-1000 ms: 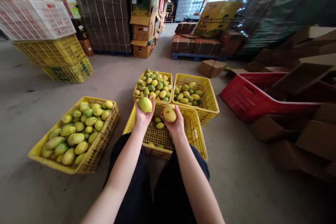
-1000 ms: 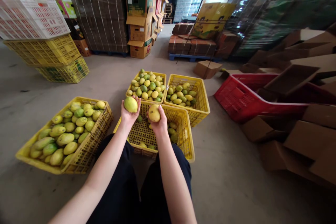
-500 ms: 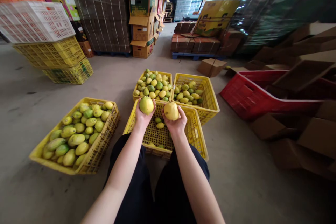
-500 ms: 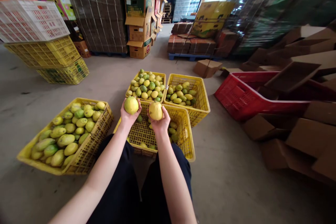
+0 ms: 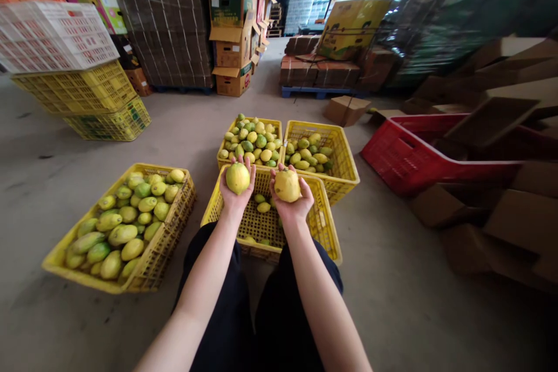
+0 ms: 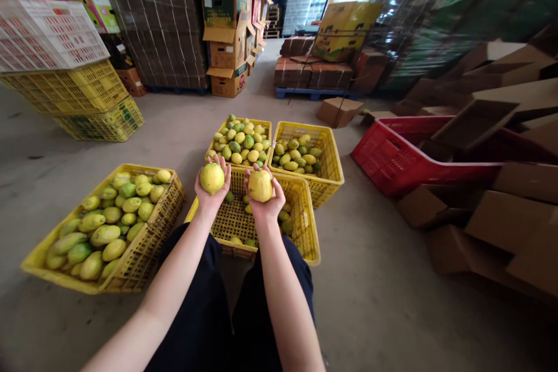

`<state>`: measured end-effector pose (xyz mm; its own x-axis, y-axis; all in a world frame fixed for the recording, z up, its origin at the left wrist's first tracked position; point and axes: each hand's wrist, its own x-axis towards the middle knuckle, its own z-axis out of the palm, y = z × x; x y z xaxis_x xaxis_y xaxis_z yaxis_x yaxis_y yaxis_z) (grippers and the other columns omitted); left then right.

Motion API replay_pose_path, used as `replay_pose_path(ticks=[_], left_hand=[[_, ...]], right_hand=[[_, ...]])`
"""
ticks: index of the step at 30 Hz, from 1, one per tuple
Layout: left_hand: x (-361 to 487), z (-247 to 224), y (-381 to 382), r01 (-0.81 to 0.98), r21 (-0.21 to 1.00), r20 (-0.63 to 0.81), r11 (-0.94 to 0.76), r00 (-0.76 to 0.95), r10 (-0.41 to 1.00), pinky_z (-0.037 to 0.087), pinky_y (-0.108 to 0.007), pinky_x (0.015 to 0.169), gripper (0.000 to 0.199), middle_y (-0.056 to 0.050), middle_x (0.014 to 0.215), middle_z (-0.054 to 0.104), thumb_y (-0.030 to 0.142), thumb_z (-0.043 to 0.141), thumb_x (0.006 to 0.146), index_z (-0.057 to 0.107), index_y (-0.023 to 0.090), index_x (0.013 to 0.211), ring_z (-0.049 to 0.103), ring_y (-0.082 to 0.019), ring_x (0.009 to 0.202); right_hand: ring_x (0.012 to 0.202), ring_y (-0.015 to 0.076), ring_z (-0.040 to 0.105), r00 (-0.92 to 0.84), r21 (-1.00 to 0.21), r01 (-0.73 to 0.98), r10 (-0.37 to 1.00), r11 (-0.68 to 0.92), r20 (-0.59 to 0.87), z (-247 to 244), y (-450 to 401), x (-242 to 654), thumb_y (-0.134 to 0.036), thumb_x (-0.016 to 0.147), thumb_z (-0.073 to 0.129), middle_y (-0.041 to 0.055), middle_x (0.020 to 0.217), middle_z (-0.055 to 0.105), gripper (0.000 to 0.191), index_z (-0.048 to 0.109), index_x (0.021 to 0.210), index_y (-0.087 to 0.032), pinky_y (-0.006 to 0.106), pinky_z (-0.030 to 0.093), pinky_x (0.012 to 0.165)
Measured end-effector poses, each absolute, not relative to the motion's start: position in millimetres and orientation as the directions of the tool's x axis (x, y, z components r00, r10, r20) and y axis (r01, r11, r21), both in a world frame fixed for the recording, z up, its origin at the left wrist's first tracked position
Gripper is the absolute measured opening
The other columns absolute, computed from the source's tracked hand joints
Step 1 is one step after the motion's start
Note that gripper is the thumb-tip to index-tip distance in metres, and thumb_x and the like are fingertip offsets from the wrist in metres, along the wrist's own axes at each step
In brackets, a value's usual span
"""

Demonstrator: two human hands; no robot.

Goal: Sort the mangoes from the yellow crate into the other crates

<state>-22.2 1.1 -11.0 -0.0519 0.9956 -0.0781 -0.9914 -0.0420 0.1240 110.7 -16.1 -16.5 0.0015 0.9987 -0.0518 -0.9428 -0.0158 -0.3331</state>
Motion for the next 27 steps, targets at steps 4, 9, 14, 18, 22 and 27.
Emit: replay_pose_path(ticks=[4,9,14,18,22,27], left_hand=[[-20,-10,-1,-0.991,0.133,-0.053,-0.034,-0.041,0.998,0.045,-0.04,0.1,0.034,-0.004,0.116,0.066,0.034,0.038,0.087,0.066,0.021,0.101,0.054,-0.02,0.121],[-11,-8,-6,-0.99,0.135,-0.011,0.042,0.041,0.999,0.043,-0.04,0.101,0.036,-0.004,0.122,0.063,0.034,0.038,0.087,0.064,0.021,0.109,0.052,-0.021,0.123],[-1,-9,-9,-0.985,0.159,-0.044,0.061,0.055,0.998,0.043,-0.035,0.102,0.043,-0.007,0.129,0.059,0.033,0.039,0.087,0.06,0.018,0.121,0.051,-0.021,0.125],[8,-12,-9,-0.984,0.156,-0.016,0.09,0.089,0.996,0.044,-0.034,0.1,0.043,-0.007,0.127,0.06,0.033,0.039,0.087,0.059,0.017,0.121,0.052,-0.02,0.123],[17,-14,-6,-0.984,0.16,-0.006,0.079,0.079,0.997,0.048,-0.036,0.096,0.039,-0.007,0.119,0.065,0.033,0.039,0.086,0.063,0.019,0.113,0.056,-0.021,0.119],[23,-8,-8,-0.966,0.244,-0.125,0.089,0.059,0.99,0.05,-0.035,0.094,0.036,-0.007,0.116,0.064,0.034,0.04,0.085,0.063,0.021,0.109,0.058,-0.021,0.115]], right_hand=[[0.108,0.0281,0.062,0.054,-0.331,-0.943,0.997,0.03,-0.063,-16,-16,109,-0.044,0.079,0.05,0.0086,0.113,0.068,0.04,0.065,0.105,-0.018,0.047,0.05,0.091],[0.112,0.0294,0.06,0.058,-0.324,-0.946,0.995,0.029,-0.08,-19,-13,108,-0.048,0.079,0.05,0.0099,0.113,0.068,0.042,0.066,0.102,-0.016,0.049,0.046,0.097],[0.118,0.0305,0.056,0.057,-0.263,-0.964,0.997,0.041,-0.056,-22,-10,108,-0.05,0.079,0.048,0.0092,0.12,0.065,0.047,0.062,0.111,-0.018,0.055,0.04,0.101],[0.124,0.0308,0.05,0.068,-0.234,-0.971,0.997,0.055,-0.045,-22,-11,104,-0.05,0.078,0.047,0.0085,0.126,0.061,0.051,0.06,0.116,-0.019,0.056,0.038,0.103],[0.12,0.0262,0.054,0.062,-0.231,-0.972,0.996,0.045,-0.068,-20,-12,100,-0.05,0.077,0.046,0.0074,0.122,0.064,0.05,0.062,0.112,-0.019,0.046,0.042,0.102],[0.115,0.0227,0.058,0.087,-0.244,-0.968,0.991,0.061,-0.099,-19,-10,103,-0.049,0.076,0.043,0.0068,0.116,0.067,0.047,0.064,0.106,-0.019,0.039,0.045,0.1]])
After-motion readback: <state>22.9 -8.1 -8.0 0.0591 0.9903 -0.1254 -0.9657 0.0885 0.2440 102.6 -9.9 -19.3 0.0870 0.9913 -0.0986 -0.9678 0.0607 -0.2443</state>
